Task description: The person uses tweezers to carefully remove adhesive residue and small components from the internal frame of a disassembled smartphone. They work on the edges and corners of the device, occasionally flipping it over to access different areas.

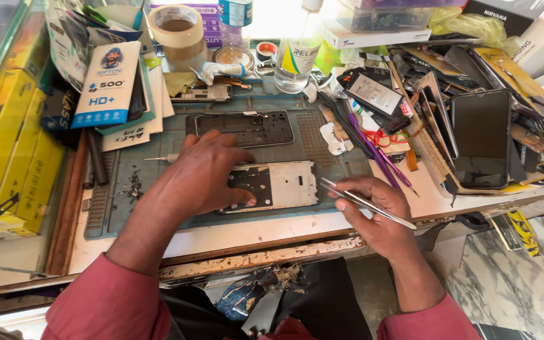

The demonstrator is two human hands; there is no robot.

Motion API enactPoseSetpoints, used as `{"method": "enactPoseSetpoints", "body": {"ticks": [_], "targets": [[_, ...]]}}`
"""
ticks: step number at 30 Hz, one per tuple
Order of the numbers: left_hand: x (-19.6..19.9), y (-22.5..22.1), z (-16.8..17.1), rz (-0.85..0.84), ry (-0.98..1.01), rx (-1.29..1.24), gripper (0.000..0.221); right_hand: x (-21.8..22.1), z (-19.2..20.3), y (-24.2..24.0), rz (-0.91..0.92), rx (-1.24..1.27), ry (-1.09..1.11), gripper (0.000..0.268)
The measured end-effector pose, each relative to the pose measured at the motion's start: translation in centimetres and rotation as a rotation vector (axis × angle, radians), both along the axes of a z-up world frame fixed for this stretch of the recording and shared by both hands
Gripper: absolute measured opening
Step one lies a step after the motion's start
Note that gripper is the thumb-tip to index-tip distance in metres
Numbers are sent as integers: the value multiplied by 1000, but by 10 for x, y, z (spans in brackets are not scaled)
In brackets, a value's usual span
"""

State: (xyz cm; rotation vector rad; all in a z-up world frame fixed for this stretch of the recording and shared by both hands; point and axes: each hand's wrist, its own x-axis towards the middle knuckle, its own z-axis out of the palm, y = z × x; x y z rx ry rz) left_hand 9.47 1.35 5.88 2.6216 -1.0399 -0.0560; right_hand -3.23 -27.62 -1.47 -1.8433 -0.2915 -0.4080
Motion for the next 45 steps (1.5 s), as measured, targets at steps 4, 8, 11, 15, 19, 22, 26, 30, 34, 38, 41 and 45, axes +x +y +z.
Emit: {"method": "enactPoseSetpoints", "body": {"ticks": [4, 8, 11, 15, 19, 22, 26, 30, 34, 38, 41, 45], "targets": [[-3, 7, -5, -60, -61, -120, 62, -10, 3, 5, 21, 56, 28, 14], [-5, 13, -10, -103, -54, -246, 61, -15, 4, 8, 91, -49, -3, 10], [-6, 14, -11, -150, -60, -294, 58, -12, 7, 3, 49, -206, -52, 10], [-6, 15, -15, -184, -62, -361, 57, -8, 3, -4, 10, -88, 75, 16], [-4, 17, -18, -174, -7, -355, 58, -5, -4, -14, 7, -93, 179, 14], [-5, 17, -19, -196, -74, -406, 60, -5, -6, -16, 10, -116, 146, 14], [-3, 17, -18, -197, -28, -391, 59, -4, -5, -17, -17, -181, 123, 13], [-5, 16, -18, -181, -8, -381, 59, -4, -5, -16, -27, -195, 130, 13], [-4, 16, -17, -172, 16, -372, 61, -4, -3, -16, -13, -180, 140, 13], [-5, 16, -18, -177, -17, -376, 61, -3, 0, -13, -11, -232, 82, 11], [-5, 16, -18, -177, -14, -373, 61, -1, 2, -12, -6, -264, 65, 10], [-5, 16, -19, -170, 2, -372, 61, 1, 2, -10, -6, -312, 57, 12]]}}
